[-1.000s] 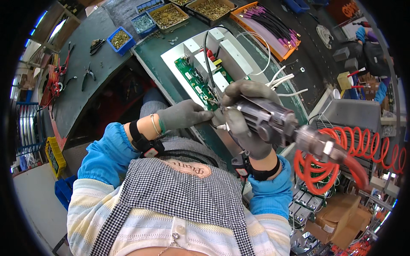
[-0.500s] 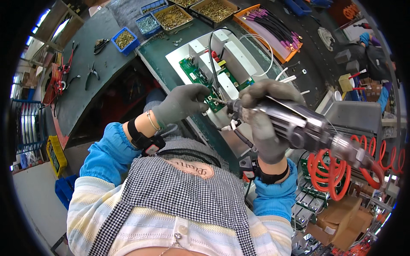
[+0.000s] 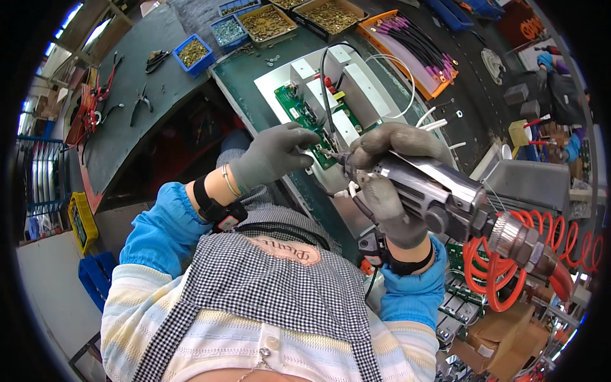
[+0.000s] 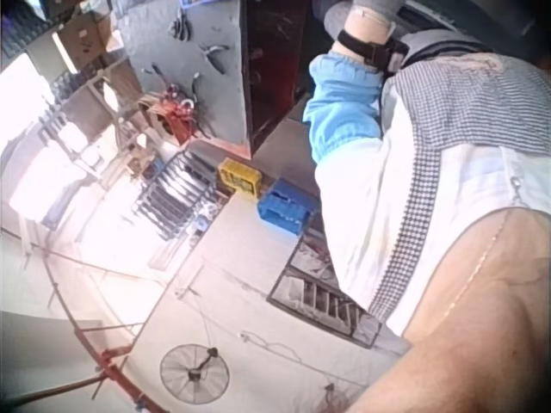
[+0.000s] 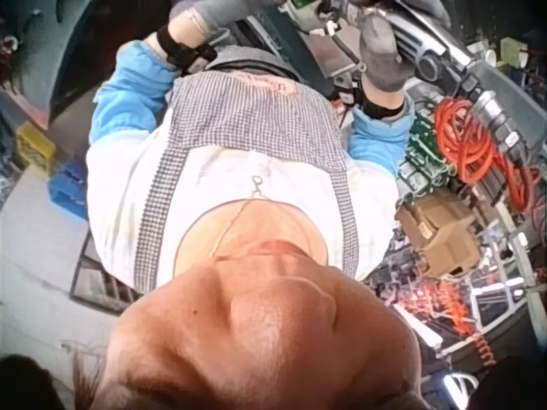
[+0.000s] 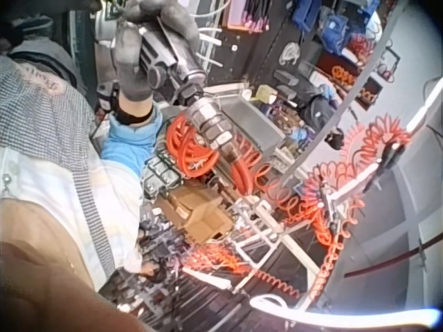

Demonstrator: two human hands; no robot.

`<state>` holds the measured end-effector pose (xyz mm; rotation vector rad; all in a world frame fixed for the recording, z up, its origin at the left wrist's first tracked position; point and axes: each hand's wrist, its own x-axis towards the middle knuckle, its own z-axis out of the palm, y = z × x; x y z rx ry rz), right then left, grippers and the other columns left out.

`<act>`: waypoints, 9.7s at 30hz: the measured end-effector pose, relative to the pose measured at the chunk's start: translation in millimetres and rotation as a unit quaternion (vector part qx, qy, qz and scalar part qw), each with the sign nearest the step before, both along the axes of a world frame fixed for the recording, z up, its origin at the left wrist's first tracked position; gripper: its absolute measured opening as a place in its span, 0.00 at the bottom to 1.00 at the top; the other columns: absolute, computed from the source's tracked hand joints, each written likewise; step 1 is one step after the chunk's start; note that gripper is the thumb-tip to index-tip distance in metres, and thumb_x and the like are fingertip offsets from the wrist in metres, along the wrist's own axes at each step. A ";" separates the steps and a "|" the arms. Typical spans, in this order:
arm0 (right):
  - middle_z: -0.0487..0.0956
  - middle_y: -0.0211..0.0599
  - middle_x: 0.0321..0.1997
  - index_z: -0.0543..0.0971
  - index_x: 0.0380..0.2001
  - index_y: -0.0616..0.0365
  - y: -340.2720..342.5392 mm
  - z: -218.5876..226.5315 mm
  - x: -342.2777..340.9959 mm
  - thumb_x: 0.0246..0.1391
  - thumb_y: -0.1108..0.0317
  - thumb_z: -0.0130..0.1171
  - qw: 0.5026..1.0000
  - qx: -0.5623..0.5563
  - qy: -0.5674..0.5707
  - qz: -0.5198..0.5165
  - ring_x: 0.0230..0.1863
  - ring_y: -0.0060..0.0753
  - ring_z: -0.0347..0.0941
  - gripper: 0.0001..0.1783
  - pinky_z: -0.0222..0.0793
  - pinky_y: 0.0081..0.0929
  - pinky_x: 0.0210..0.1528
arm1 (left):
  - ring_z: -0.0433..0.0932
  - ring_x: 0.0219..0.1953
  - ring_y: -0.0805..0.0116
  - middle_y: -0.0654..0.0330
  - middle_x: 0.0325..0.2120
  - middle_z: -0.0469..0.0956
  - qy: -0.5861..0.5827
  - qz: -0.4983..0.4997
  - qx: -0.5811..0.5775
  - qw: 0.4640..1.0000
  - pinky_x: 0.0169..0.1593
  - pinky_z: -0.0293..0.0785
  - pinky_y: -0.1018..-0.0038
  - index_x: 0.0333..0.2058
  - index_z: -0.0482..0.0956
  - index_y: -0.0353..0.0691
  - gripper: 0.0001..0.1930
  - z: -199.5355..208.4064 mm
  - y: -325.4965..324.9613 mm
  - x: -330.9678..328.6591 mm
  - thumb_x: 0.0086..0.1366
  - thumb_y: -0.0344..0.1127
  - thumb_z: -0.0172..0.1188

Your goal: The user is assembling electronic components onto a metal chassis using power screwdrivers and manual tools.

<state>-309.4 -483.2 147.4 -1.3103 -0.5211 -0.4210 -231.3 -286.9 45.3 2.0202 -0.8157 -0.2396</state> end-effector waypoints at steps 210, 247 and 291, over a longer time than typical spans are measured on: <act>0.74 0.37 0.41 0.72 0.43 0.58 -52.2 34.0 -53.6 0.56 0.64 0.53 0.909 0.293 -0.025 -0.295 0.38 0.29 0.70 0.13 0.68 0.36 0.47 | 0.80 0.34 0.61 0.57 0.30 0.81 -0.140 -0.398 0.605 0.675 0.36 0.76 0.68 0.37 0.82 0.43 0.13 74.7 -75.0 0.1 0.52 0.38 0.64; 0.75 0.43 0.41 0.68 0.48 0.58 -5.2 10.7 -10.3 0.50 0.73 0.52 0.935 0.237 0.056 -0.258 0.36 0.32 0.73 0.20 0.71 0.39 0.45 | 0.66 0.20 0.77 0.65 0.19 0.71 0.461 0.001 0.094 0.882 0.26 0.64 0.78 0.33 0.79 0.32 0.17 20.7 -24.1 2.4 0.65 0.44 0.52; 0.76 0.30 0.29 0.74 0.34 0.59 41.8 7.1 67.9 0.41 0.80 0.58 0.983 -0.080 0.125 -0.105 0.29 0.20 0.71 0.13 0.69 0.20 0.33 | 0.70 0.23 0.74 0.62 0.23 0.76 0.448 0.041 0.151 0.880 0.30 0.67 0.74 0.36 0.80 0.35 0.16 15.0 -29.5 12.2 0.65 0.44 0.54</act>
